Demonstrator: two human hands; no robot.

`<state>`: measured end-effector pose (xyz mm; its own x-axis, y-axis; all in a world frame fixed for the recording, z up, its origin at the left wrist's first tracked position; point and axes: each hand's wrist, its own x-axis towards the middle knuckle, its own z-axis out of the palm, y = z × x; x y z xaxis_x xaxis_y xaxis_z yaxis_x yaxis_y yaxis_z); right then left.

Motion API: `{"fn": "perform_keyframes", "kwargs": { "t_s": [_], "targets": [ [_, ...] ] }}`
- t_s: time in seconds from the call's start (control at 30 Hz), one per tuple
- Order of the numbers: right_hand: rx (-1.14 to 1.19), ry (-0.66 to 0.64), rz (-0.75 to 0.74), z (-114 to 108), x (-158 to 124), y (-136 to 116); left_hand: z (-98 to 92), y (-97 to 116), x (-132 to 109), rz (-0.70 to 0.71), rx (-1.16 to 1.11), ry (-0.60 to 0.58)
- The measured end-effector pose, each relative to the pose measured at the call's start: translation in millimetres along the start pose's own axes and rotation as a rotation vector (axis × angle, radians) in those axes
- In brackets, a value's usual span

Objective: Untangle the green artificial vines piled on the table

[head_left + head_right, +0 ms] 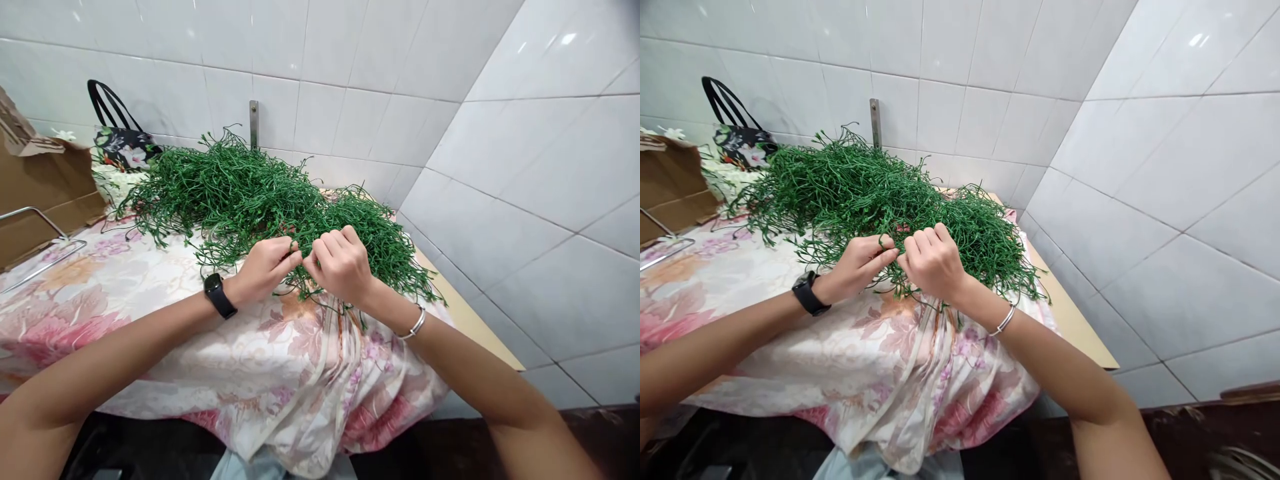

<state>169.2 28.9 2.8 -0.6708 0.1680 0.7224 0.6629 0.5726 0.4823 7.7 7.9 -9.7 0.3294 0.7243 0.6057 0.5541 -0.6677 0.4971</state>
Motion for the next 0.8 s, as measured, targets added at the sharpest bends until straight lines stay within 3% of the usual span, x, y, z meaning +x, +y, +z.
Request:
{"fn": "perform_keyframes", "kwargs": {
  "t_s": [0.17, 0.3, 0.53, 0.8],
  "targets": [
    [-0.071, -0.036, 0.055, -0.6, 0.2, -11.9, 5.3, 4.4, -5.4, -0.057, 0.112, 0.06],
    [-0.1, -0.103, 0.212, -3.8, 2.9, 5.7, -4.5, -3.5, -2.9, -0.116, 0.131, 0.137],
    [-0.018, -0.162, 0.468, -1.1, 0.4, 49.0, -23.3, -14.4, 13.2, -0.244, -0.434, 0.107],
    [0.129, -0.076, 0.436, -0.8, -1.1, 42.5, -19.6, -9.7, 12.0, -0.266, -0.522, 0.027]
  ]
}}
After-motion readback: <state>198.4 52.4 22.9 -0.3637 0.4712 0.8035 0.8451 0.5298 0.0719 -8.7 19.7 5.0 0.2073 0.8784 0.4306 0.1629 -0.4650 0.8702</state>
